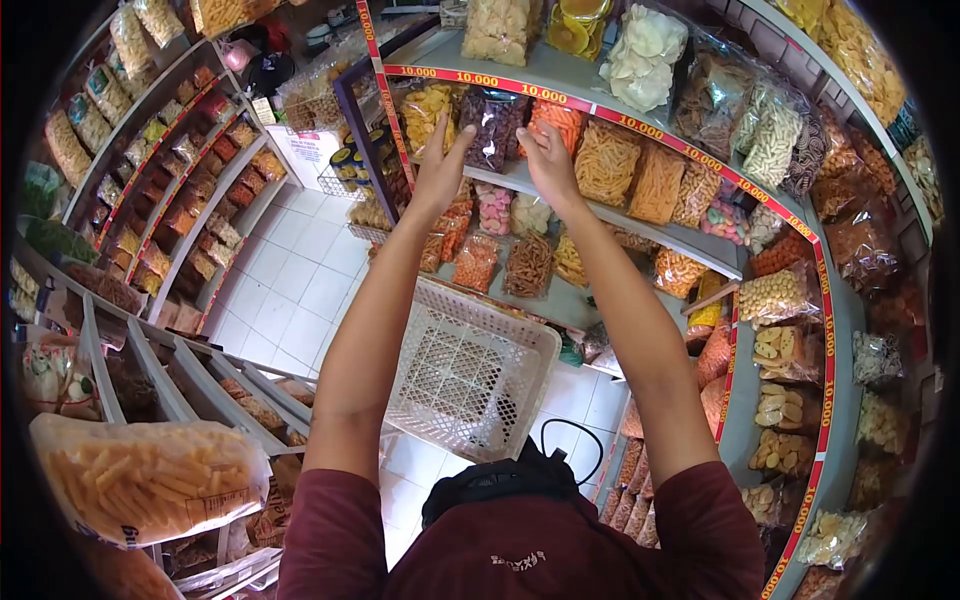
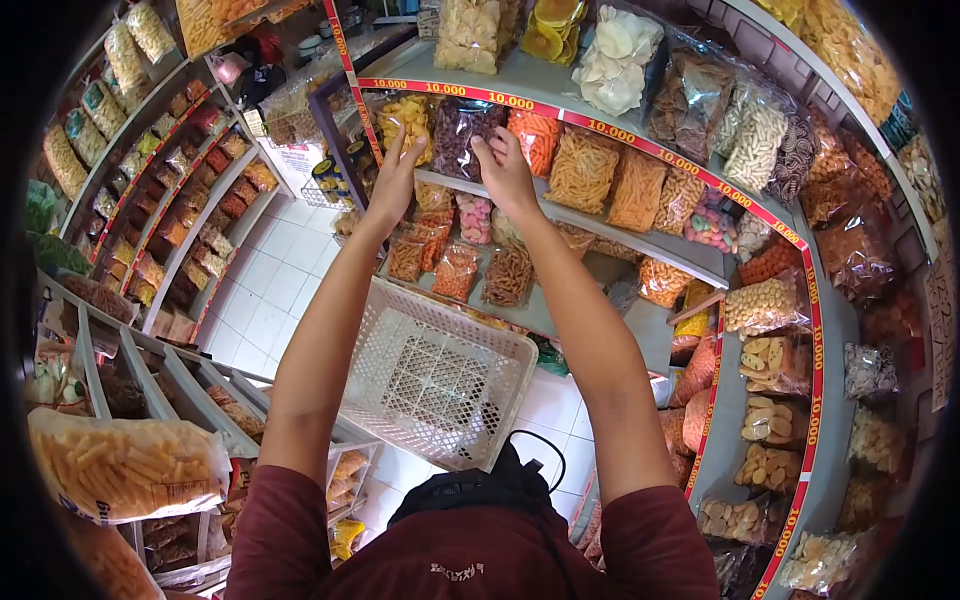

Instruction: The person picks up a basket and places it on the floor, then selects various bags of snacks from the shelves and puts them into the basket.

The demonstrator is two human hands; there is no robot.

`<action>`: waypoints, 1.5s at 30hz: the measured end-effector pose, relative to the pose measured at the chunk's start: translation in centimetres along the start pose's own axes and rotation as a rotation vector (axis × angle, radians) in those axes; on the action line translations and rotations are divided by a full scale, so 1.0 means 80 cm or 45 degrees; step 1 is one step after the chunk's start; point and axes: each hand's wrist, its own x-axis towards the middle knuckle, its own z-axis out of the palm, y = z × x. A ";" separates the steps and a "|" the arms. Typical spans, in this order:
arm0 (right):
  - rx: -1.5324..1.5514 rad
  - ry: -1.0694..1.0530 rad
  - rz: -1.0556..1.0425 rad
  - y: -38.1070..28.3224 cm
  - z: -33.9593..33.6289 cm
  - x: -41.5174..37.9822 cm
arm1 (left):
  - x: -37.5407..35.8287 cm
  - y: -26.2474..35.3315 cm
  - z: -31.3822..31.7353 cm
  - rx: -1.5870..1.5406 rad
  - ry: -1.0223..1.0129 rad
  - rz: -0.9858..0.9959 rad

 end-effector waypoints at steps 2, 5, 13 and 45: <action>-0.013 -0.010 0.041 0.015 -0.002 0.000 | 0.003 -0.015 0.003 -0.024 0.002 -0.049; 0.047 -0.032 0.097 0.062 0.011 0.001 | -0.007 -0.026 -0.002 -0.012 0.036 -0.091; -0.062 -0.412 0.308 0.250 0.098 -0.093 | -0.069 -0.217 -0.032 0.162 0.234 -0.280; -1.385 -0.941 0.032 0.394 0.124 -0.297 | -0.459 -0.403 -0.125 1.343 0.095 -1.590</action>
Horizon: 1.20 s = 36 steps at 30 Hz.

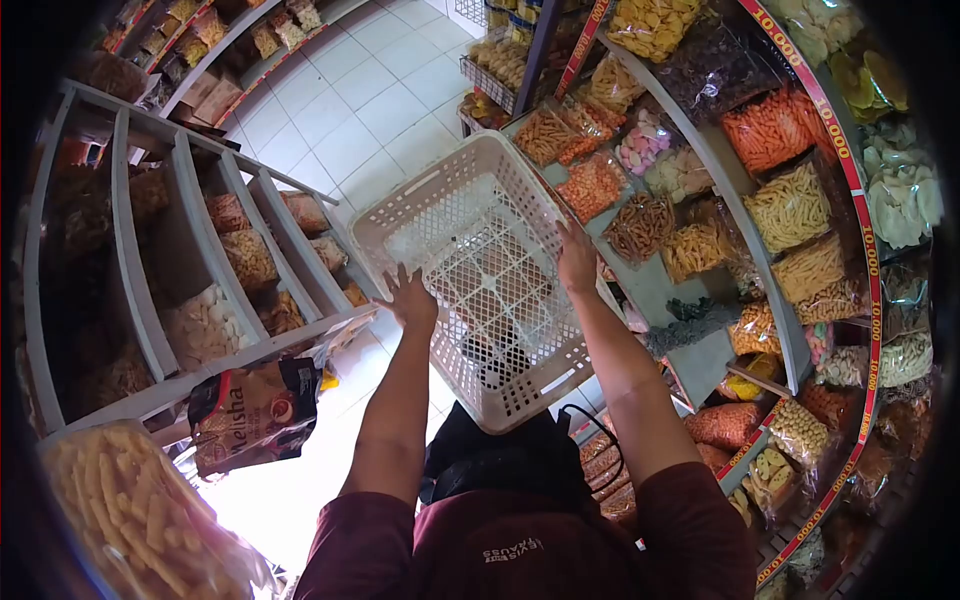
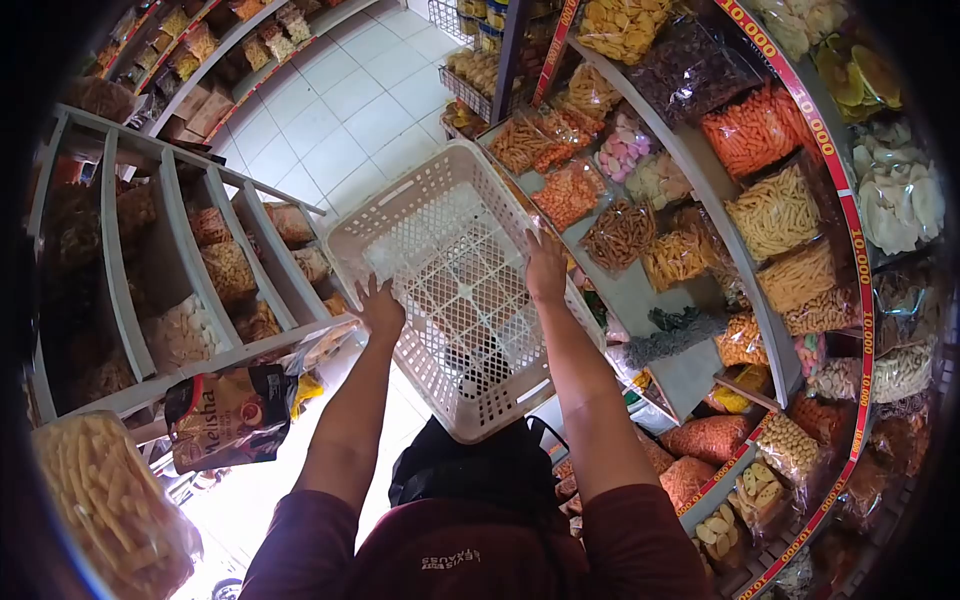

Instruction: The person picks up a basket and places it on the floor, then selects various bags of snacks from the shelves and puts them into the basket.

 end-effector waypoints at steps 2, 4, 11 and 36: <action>0.020 -0.015 0.010 0.006 -0.002 0.012 | 0.007 -0.009 0.010 -0.022 -0.023 -0.046; 0.066 -0.069 0.021 0.011 0.001 0.011 | 0.003 -0.018 0.006 -0.070 -0.037 -0.048; 0.133 -0.071 -0.034 0.021 -0.002 0.003 | 0.004 -0.035 0.042 -0.028 0.076 0.064; -0.247 -0.060 -0.170 -0.068 0.030 0.165 | 0.132 -0.043 -0.008 0.119 0.189 0.195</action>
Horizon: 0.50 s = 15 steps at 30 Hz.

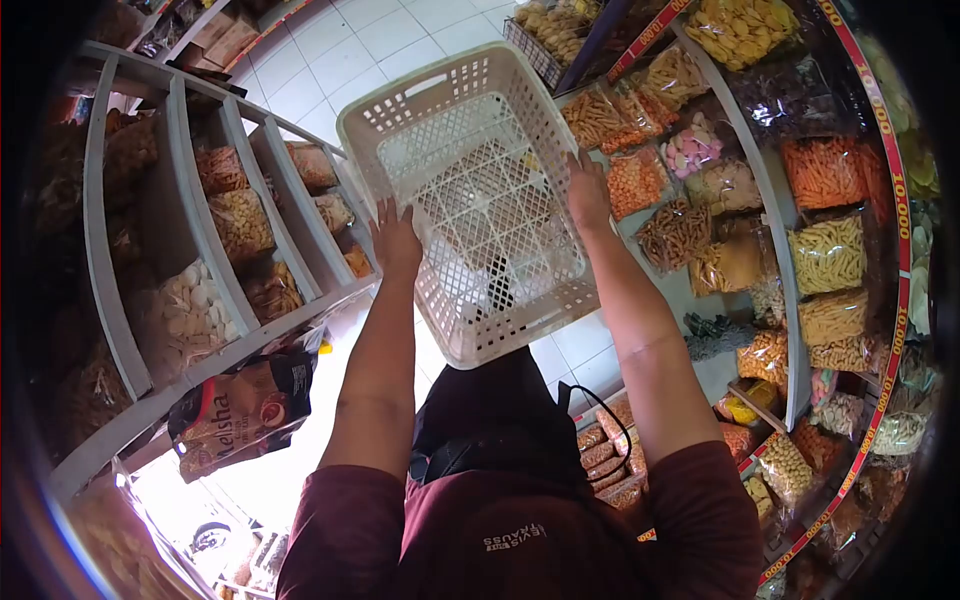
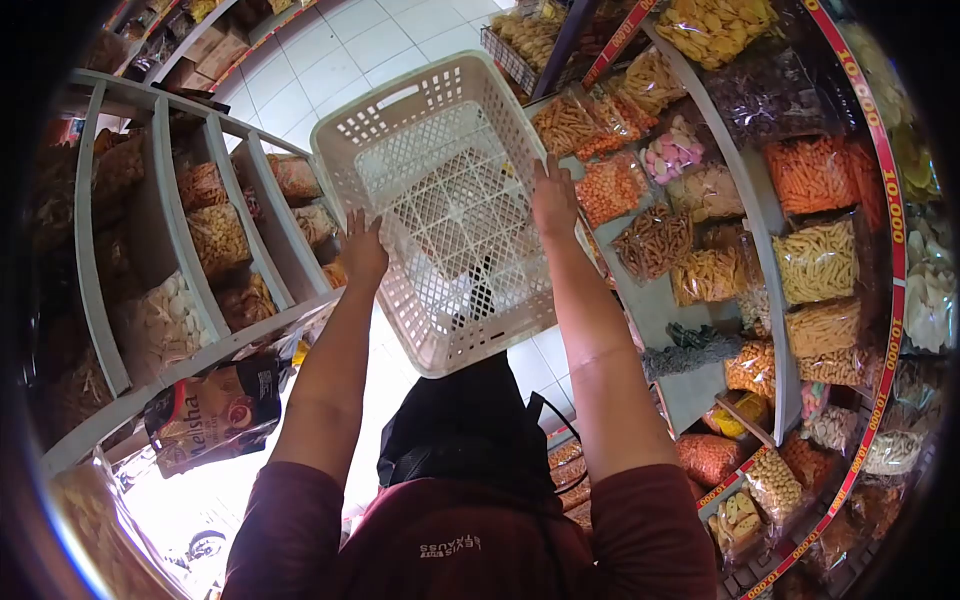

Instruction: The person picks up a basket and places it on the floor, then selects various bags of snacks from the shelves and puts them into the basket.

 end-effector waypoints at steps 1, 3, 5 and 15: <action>0.020 0.013 -0.005 -0.003 0.004 0.002 | 0.002 0.000 -0.003 -0.020 0.010 0.003; 0.057 0.052 -0.014 -0.009 0.008 0.014 | 0.013 0.006 -0.015 -0.063 0.042 0.014; -0.024 0.119 -0.118 -0.012 0.013 0.028 | 0.025 0.016 -0.021 -0.065 0.101 0.024; -0.033 0.033 -0.498 -0.100 0.008 0.076 | 0.085 0.052 -0.046 -0.258 0.197 0.168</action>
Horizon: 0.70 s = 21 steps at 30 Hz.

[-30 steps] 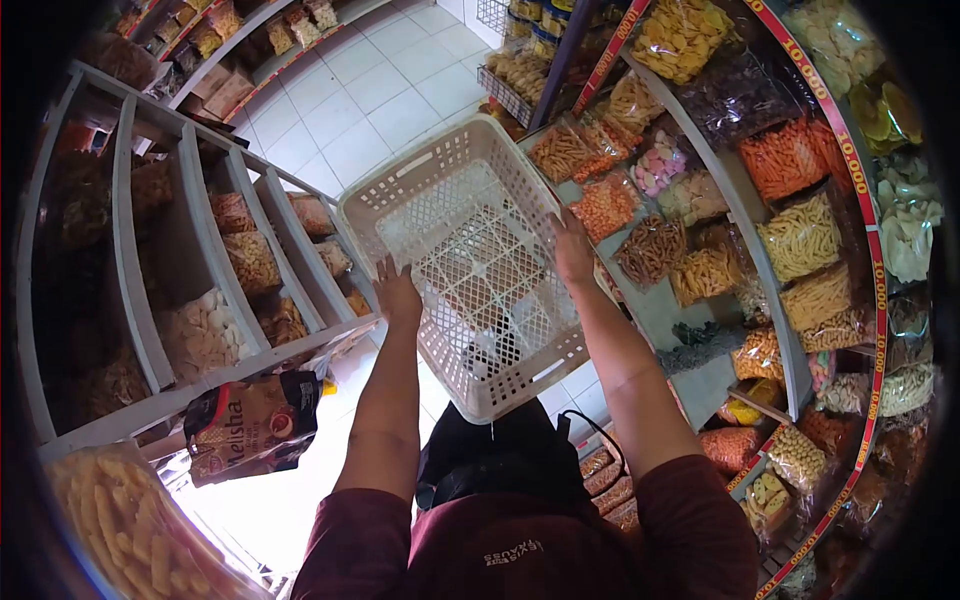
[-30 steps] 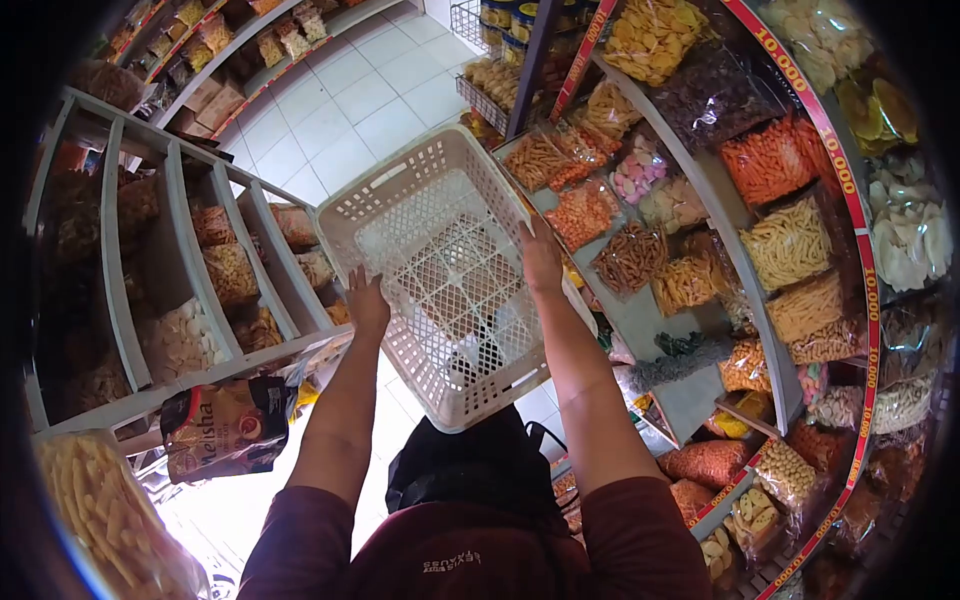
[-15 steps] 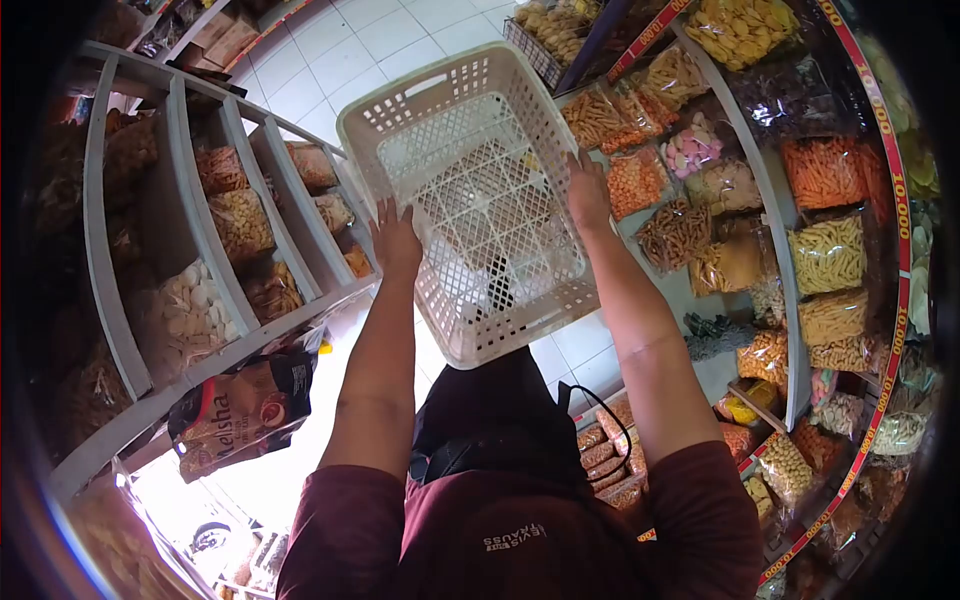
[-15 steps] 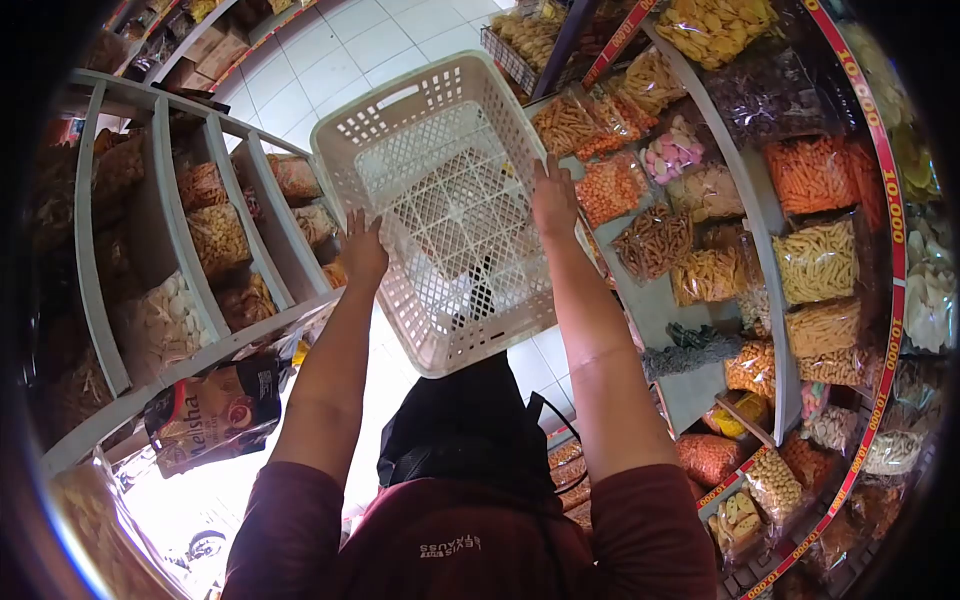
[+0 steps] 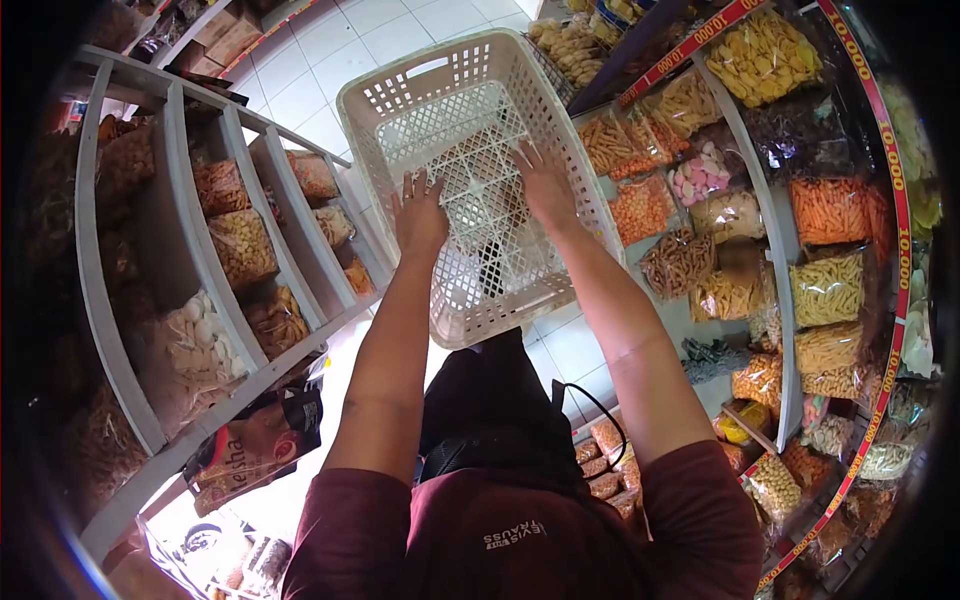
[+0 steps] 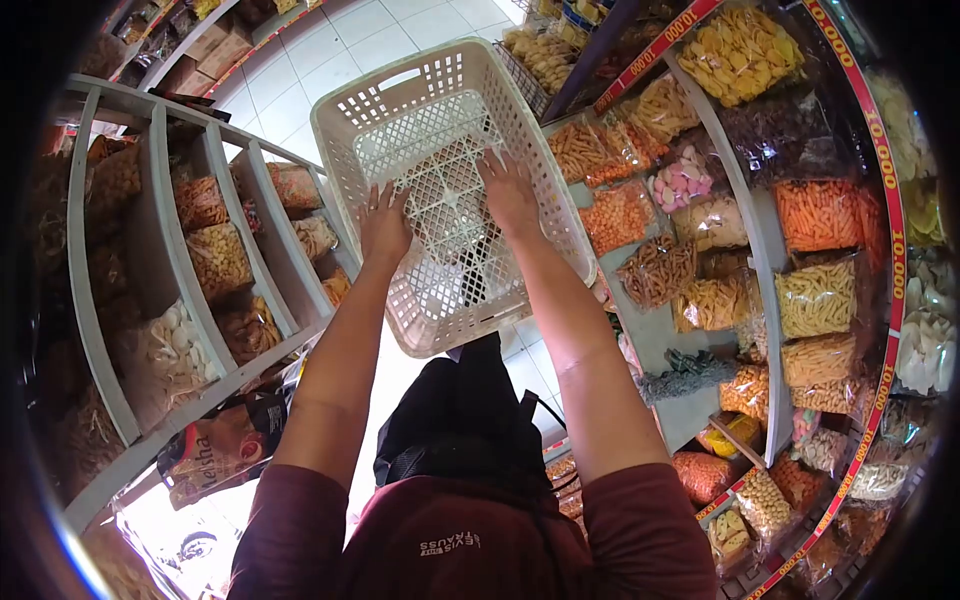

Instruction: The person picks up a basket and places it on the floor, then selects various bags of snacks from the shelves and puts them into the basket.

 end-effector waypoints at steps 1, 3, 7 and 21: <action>0.043 -0.006 0.000 -0.008 0.000 0.007 | 0.005 0.000 -0.001 -0.017 -0.001 -0.001; 0.120 -0.013 0.009 -0.018 -0.001 0.019 | 0.018 0.004 -0.003 -0.056 -0.001 0.008; 0.186 0.089 -0.033 -0.035 0.000 0.038 | 0.045 0.012 -0.012 -0.043 0.011 0.017; 0.495 0.023 0.263 -0.051 -0.039 0.014 | 0.021 0.052 -0.051 -0.291 0.064 0.081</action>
